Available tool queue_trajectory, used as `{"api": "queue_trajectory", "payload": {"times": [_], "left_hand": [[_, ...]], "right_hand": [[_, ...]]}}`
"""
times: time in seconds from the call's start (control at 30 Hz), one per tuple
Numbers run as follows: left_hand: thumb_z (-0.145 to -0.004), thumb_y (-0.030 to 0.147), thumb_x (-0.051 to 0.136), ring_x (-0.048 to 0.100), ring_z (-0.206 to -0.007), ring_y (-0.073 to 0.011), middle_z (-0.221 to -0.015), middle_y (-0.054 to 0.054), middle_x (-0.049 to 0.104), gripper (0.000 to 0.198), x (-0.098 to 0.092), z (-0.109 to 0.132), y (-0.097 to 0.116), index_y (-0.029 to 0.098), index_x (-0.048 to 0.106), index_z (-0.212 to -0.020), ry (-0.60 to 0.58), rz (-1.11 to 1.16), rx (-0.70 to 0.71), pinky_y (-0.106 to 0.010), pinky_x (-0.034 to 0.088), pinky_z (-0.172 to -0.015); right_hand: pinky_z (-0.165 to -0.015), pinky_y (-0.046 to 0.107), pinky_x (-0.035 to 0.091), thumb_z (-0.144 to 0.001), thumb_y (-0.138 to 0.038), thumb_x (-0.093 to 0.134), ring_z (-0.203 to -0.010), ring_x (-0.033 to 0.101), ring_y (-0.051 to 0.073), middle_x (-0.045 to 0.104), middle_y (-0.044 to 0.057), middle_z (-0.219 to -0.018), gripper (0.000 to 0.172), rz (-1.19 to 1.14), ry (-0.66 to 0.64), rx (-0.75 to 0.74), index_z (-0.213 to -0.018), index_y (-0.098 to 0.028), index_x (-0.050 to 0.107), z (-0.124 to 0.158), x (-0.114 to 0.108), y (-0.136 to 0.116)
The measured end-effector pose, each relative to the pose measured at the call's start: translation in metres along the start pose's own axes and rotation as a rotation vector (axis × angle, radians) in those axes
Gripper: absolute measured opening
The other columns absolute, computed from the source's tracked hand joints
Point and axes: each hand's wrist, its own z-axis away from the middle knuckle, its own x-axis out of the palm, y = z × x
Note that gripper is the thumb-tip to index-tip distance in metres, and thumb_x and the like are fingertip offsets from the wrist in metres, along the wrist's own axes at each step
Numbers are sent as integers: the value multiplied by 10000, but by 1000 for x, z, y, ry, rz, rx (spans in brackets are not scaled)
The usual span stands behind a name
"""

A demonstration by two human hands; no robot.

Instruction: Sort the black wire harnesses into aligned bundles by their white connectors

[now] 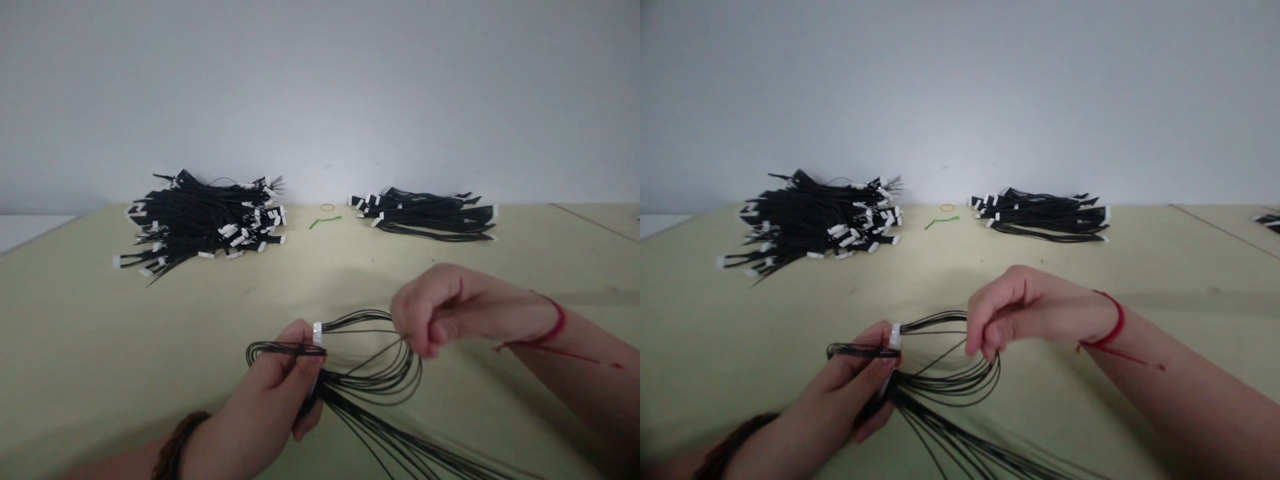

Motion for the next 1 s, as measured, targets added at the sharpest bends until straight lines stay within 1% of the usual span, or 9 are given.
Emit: {"api": "queue_trajectory", "payload": {"times": [0.07, 0.13, 0.23, 0.27, 0.33, 0.4, 0.5, 0.57, 1.0], "left_hand": [[-861, 419, 454, 282, -340, -18, -496, 106, 325, 250, 0, 0, 0, 199, 419, -746, 10, 8, -9, -130, 224, -334], [-855, 431, 461, 293, -342, -16, -505, 105, 322, 263, -1, 0, -1, 200, 412, -737, 14, 11, -6, -125, 219, -333], [-855, 444, 456, 295, -345, -11, -518, 104, 326, 281, -2, -1, 0, 197, 405, -729, -6, 1, 10, -123, 212, -336], [-857, 448, 452, 289, -344, -10, -519, 105, 327, 284, -2, -1, 0, 198, 404, -731, -12, -5, 10, -125, 210, -335], [-858, 464, 444, 280, -350, -14, -520, 105, 328, 292, -2, 0, 1, 200, 402, -740, -22, -18, 6, -130, 213, -337], [-854, 482, 443, 274, -355, -16, -528, 104, 328, 302, -2, 1, 2, 201, 404, -751, -39, -12, 2, -134, 218, -339], [-852, 490, 449, 270, -349, -16, -517, 106, 311, 300, -2, 3, 4, 203, 415, -770, -84, 32, -8, -138, 196, -339], [-849, 500, 450, 273, -345, -15, -521, 104, 308, 308, -3, 4, 5, 203, 421, -773, -116, 64, -7, -142, 187, -338], [-830, 500, 489, 268, -347, -16, -539, 98, 317, 305, -3, 4, 6, 211, 420, -760, -159, 159, 14, -144, 195, -338]], "right_hand": [[-684, 241, 423, -857, -342, 529, -738, 521, 94, 538, -13, -751, 240, -5, 211, -155, -692, -181, 596, -5, -7, 4], [-665, 188, 407, -958, -325, 300, -705, 485, 54, 469, -37, -743, 360, -93, 443, -247, -713, -197, 529, -8, -7, 1], [-412, 113, 298, -979, -222, 84, -408, 324, 27, 358, -72, -582, 424, -320, 670, -246, -840, -216, 484, -9, 7, -11], [-352, 116, 241, -978, -245, 135, -353, 283, 27, 362, -86, -541, 352, -372, 634, -201, -853, -215, 463, -9, 15, -15], [-322, 130, 236, -943, -303, 317, -335, 355, 36, 478, -83, -525, 189, -318, 411, -30, -829, -204, 430, -7, 32, -20], [-379, 159, 318, -870, -273, 454, -440, 486, 74, 578, -33, -575, 155, -19, 272, 146, -742, -190, 430, -6, 49, -18], [-421, 188, 288, -793, -181, 479, -463, 440, 80, 523, -43, -523, 145, 565, 380, 200, -649, -187, 482, -6, 69, -11], [-413, 205, 230, -750, -147, 478, -434, 380, 80, 472, -55, -496, 131, 804, 438, 171, -629, -196, 491, -6, 76, -6], [-455, 246, 176, -718, -158, 463, -432, 365, 93, 457, -51, -503, 103, 1049, 462, 134, -625, -203, 458, -6, 77, -1]]}}
